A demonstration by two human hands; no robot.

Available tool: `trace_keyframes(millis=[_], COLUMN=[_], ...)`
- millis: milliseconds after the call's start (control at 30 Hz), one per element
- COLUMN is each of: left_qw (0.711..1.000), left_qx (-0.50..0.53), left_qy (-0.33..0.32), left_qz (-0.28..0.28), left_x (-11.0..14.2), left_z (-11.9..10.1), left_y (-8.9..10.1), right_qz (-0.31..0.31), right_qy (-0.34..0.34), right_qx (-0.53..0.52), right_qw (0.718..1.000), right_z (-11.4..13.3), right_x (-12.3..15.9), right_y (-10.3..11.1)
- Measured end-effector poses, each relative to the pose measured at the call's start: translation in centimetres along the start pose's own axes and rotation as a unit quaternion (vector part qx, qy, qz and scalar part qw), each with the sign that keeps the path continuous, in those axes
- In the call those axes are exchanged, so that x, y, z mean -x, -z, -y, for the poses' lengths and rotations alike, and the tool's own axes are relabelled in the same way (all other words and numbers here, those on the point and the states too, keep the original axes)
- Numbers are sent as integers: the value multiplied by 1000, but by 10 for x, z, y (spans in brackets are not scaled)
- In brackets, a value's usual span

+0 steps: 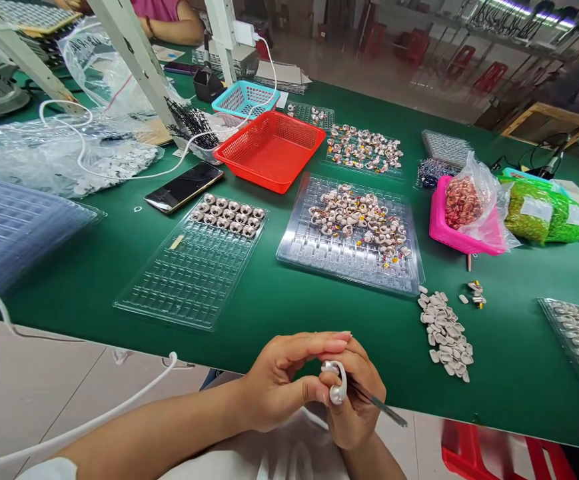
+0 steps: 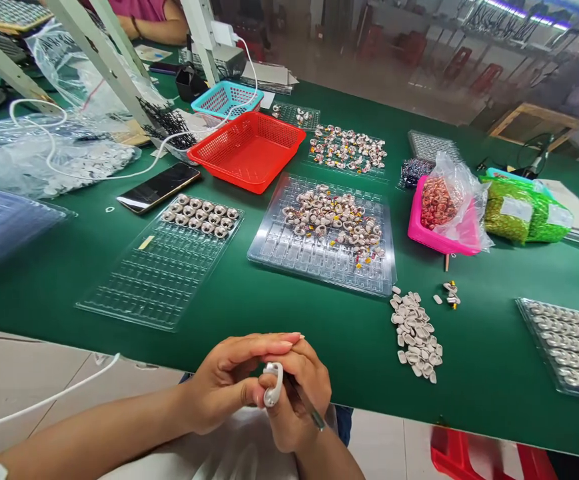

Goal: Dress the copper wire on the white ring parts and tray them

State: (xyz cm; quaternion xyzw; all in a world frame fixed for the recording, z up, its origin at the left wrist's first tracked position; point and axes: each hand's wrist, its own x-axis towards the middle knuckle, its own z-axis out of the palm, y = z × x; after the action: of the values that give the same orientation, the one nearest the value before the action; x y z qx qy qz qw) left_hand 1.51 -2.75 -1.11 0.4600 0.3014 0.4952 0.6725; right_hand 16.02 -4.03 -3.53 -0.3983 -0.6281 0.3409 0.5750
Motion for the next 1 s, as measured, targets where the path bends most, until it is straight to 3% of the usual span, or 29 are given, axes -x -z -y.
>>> trace_keyframes(millis=[200,400,500,733,867,933,1000], left_qw=[999,979,967,943,953,967,972], left_qx=[-17,-178,-243,-331,-299,-220,-79], left_qy=[26,33,5,-28,34,115,215], left_qz=[24,98,80,-27,-38,-51,-54], left_x=[-5,-8,-7,-6,-8,-11,-15], left_z=[-2,-19,-22,-21,-26,-26,-25], left_y=[10,16,13,4,4,5,7], right_qz=[13,47,55,63,75,72,63], right_qy=[0,38,55,93,118,127,130], right_qx=[-5,89,143,204,232,247,249], right_qw=[1000,994,987,972,963,958,958], right_z=[-5,4,2,-4,-1,0,1], right_x=[-7,-11,-11,-13,-18,-20,-20], right_y=[1,21,26,26,27,26,25])
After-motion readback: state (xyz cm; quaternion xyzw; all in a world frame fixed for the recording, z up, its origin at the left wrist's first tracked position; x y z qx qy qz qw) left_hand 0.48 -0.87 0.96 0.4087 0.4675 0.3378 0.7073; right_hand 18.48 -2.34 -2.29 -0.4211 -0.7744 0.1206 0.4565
